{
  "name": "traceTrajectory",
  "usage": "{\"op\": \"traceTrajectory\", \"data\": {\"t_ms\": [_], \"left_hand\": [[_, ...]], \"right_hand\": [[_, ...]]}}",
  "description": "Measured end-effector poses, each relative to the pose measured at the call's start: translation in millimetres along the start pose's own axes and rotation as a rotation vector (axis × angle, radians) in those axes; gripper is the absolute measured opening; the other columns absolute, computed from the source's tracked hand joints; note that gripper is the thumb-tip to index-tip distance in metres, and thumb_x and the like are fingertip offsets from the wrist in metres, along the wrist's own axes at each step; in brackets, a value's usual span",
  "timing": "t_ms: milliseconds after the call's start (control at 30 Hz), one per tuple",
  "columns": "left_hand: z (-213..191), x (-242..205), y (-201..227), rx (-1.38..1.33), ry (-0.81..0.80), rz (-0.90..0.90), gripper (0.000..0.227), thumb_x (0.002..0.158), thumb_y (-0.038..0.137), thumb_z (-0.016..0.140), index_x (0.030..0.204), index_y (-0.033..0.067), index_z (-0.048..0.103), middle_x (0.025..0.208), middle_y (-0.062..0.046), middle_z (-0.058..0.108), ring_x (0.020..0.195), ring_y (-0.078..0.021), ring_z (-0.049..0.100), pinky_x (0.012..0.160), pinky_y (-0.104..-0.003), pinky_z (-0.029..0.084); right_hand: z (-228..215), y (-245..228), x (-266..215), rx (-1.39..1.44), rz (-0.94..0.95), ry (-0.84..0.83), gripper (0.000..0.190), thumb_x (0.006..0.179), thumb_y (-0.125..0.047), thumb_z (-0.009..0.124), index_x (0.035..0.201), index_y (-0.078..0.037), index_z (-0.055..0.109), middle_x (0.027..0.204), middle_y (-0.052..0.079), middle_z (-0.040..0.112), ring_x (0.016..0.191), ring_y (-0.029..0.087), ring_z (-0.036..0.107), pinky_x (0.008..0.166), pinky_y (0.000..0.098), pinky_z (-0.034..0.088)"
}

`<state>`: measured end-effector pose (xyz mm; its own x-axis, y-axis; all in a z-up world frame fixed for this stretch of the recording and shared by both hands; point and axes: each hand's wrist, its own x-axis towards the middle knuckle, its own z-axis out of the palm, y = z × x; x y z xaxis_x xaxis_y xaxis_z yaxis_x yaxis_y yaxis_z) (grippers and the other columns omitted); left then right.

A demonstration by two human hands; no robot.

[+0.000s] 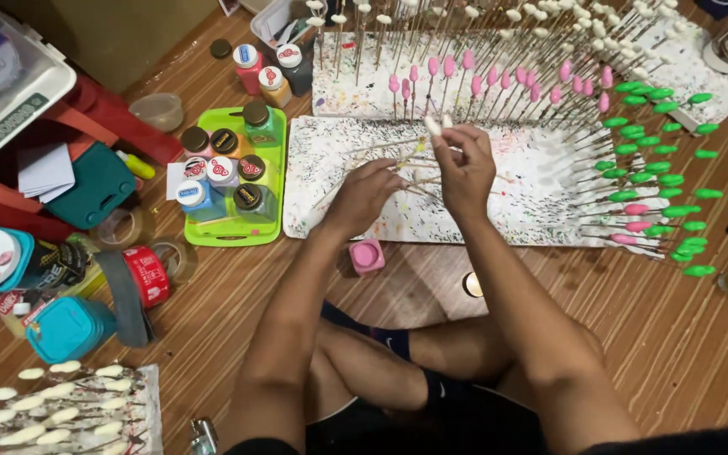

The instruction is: Painting the tips of fishing floats and placing them in a drying rack

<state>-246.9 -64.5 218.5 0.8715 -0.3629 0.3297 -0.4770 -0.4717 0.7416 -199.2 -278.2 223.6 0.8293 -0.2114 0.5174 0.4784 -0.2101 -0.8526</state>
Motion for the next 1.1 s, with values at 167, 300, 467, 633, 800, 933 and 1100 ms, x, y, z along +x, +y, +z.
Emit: {"op": "traceTrajectory", "data": {"t_ms": [167, 300, 467, 633, 800, 933, 1100], "left_hand": [[-12.9, -30.3, -24.5, 0.336, 0.1, -0.094, 0.031, 0.112, 0.036, 0.046, 0.107, 0.0163, 0.069, 0.103, -0.008, 0.072, 0.098, -0.0363, 0.072, 0.083, -0.048, 0.059], [-29.8, -28.1, -35.7, 0.281, 0.055, -0.199, 0.039, 0.112, 0.046, 0.044, 0.106, 0.0132, 0.065, 0.097, -0.017, 0.07, 0.096, -0.0437, 0.07, 0.081, -0.055, 0.058], [0.5, -18.3, -69.6, 0.306, 0.016, -0.308, 0.023, 0.107, 0.031, 0.044, 0.122, 0.0132, 0.05, 0.083, -0.023, 0.07, 0.07, -0.0469, 0.065, 0.062, -0.059, 0.047], [41.3, -12.4, -116.7, 0.474, -0.155, -0.349, 0.032, 0.105, 0.038, 0.041, 0.129, 0.0199, 0.052, 0.114, -0.014, 0.07, 0.091, -0.0429, 0.067, 0.079, -0.057, 0.052], [51.5, -6.4, -128.2, 0.45, -0.325, -0.379, 0.028, 0.107, 0.036, 0.04, 0.126, 0.0209, 0.052, 0.111, -0.018, 0.065, 0.092, -0.049, 0.071, 0.083, -0.058, 0.056], [57.7, -11.0, -139.6, 0.501, -0.328, -0.398, 0.033, 0.104, 0.035, 0.043, 0.127, 0.0145, 0.053, 0.11, -0.02, 0.064, 0.096, -0.0461, 0.07, 0.083, -0.057, 0.057], [49.3, -10.4, -130.3, 0.524, -0.254, -0.352, 0.036, 0.101, 0.039, 0.053, 0.121, 0.0107, 0.059, 0.11, -0.018, 0.063, 0.104, -0.0423, 0.067, 0.086, -0.054, 0.056]], "right_hand": [[-34.3, -42.8, -6.1, 0.188, -0.072, 0.021, 0.017, 0.099, 0.003, 0.071, 0.115, -0.002, 0.071, 0.116, 0.01, 0.055, 0.107, 0.021, 0.066, 0.096, 0.0344, 0.058], [-63.5, -67.8, -3.1, 0.271, -0.158, 0.099, 0.013, 0.1, 0.008, 0.07, 0.107, -0.001, 0.065, 0.113, 0.008, 0.055, 0.111, 0.028, 0.07, 0.099, 0.0388, 0.059], [-129.9, -82.2, -9.0, 0.317, -0.308, 0.137, 0.017, 0.109, -0.001, 0.062, 0.114, -0.014, 0.052, 0.125, 0.0, 0.042, 0.102, 0.029, 0.064, 0.101, 0.0401, 0.06], [-134.7, -64.3, -24.4, 0.253, -0.241, 0.118, 0.025, 0.106, 0.004, 0.059, 0.119, -0.014, 0.048, 0.128, 0.005, 0.044, 0.106, 0.02, 0.05, 0.088, 0.0392, 0.059], [-120.9, -6.7, -28.6, 0.14, -0.173, 0.04, 0.035, 0.102, 0.007, 0.068, 0.128, 0.003, 0.045, 0.118, 0.021, 0.049, 0.096, 0.026, 0.055, 0.063, 0.0363, 0.057], [-102.1, 12.7, -34.2, 0.035, -0.102, -0.041, 0.026, 0.102, 0.007, 0.068, 0.127, 0.007, 0.059, 0.115, 0.016, 0.055, 0.099, 0.02, 0.058, 0.076, 0.0298, 0.056], [-95.9, 24.6, -34.2, -0.002, -0.074, -0.123, 0.024, 0.102, 0.006, 0.069, 0.125, 0.007, 0.065, 0.113, 0.015, 0.054, 0.095, 0.019, 0.059, 0.072, 0.0293, 0.058]]}}
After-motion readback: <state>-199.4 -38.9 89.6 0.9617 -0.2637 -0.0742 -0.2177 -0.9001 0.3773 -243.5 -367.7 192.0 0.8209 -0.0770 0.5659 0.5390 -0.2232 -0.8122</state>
